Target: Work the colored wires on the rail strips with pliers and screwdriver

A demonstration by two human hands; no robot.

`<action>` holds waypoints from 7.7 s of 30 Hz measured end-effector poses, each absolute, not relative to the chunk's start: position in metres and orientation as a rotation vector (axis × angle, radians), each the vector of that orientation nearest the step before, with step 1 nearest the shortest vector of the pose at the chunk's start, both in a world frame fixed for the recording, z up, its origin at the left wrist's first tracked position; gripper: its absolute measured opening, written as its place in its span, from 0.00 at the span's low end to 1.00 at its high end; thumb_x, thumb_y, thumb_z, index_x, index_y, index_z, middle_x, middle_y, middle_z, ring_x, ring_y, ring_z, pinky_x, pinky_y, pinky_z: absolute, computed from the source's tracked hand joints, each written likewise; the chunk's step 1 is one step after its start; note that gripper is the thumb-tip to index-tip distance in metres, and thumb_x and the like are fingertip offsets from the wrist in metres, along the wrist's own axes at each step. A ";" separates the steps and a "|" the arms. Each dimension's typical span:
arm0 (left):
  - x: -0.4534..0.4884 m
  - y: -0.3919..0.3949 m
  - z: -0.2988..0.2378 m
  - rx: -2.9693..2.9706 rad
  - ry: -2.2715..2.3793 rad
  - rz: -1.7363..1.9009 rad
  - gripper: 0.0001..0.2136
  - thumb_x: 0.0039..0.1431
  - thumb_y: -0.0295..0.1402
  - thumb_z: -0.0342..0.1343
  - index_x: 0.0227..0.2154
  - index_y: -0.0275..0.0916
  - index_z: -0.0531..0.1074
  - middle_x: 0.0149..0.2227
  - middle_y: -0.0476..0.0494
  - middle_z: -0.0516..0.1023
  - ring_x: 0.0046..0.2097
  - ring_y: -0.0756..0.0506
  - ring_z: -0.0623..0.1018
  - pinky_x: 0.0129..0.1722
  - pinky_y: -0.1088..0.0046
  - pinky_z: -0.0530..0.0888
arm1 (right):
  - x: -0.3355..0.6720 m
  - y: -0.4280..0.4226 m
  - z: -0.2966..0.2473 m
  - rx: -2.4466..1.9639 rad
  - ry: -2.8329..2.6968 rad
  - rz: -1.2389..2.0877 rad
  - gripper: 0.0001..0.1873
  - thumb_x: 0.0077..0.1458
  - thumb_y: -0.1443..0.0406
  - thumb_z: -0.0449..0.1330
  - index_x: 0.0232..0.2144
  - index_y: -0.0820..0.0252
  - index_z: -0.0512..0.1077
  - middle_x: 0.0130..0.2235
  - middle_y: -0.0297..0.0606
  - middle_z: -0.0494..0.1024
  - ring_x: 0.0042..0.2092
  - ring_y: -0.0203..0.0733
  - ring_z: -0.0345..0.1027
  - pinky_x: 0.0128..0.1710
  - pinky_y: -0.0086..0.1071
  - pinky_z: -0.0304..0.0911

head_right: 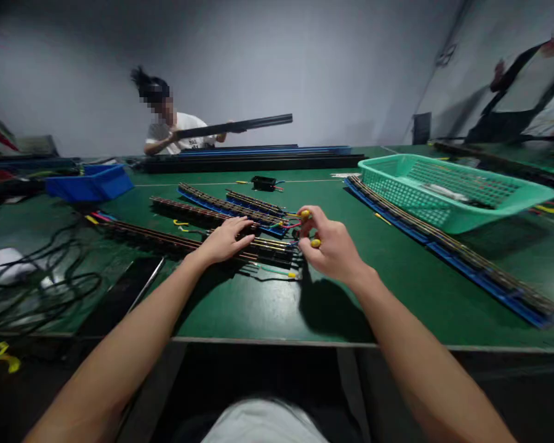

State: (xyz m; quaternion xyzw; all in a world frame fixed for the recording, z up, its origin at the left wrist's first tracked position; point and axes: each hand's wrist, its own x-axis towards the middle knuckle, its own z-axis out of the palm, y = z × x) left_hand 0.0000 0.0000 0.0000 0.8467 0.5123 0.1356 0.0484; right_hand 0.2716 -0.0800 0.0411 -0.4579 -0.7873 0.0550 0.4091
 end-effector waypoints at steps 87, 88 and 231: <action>0.001 0.001 -0.002 2.577 1.541 0.472 0.27 0.67 0.51 0.47 0.61 0.40 0.66 0.66 0.36 0.63 0.68 0.37 0.60 0.65 0.53 0.60 | 0.226 -0.063 -0.004 -0.845 -1.809 0.232 0.22 0.64 0.64 0.54 0.56 0.54 0.52 0.43 0.39 0.77 0.23 0.29 0.65 0.23 0.25 0.61; 0.001 0.001 -0.002 2.578 1.539 0.473 0.27 0.67 0.51 0.47 0.61 0.39 0.66 0.66 0.36 0.64 0.68 0.37 0.60 0.65 0.53 0.60 | 0.227 -0.062 -0.005 -0.833 -1.861 0.203 0.20 0.64 0.65 0.54 0.56 0.54 0.53 0.41 0.39 0.78 0.24 0.30 0.67 0.24 0.25 0.63; 0.002 -0.005 0.005 2.564 1.573 0.406 0.26 0.68 0.48 0.45 0.63 0.41 0.63 0.68 0.38 0.61 0.69 0.38 0.58 0.65 0.50 0.60 | 0.264 -0.067 0.021 -0.974 -1.363 0.195 0.17 0.50 0.72 0.56 0.44 0.56 0.71 0.30 0.33 0.80 0.33 0.42 0.78 0.28 0.31 0.71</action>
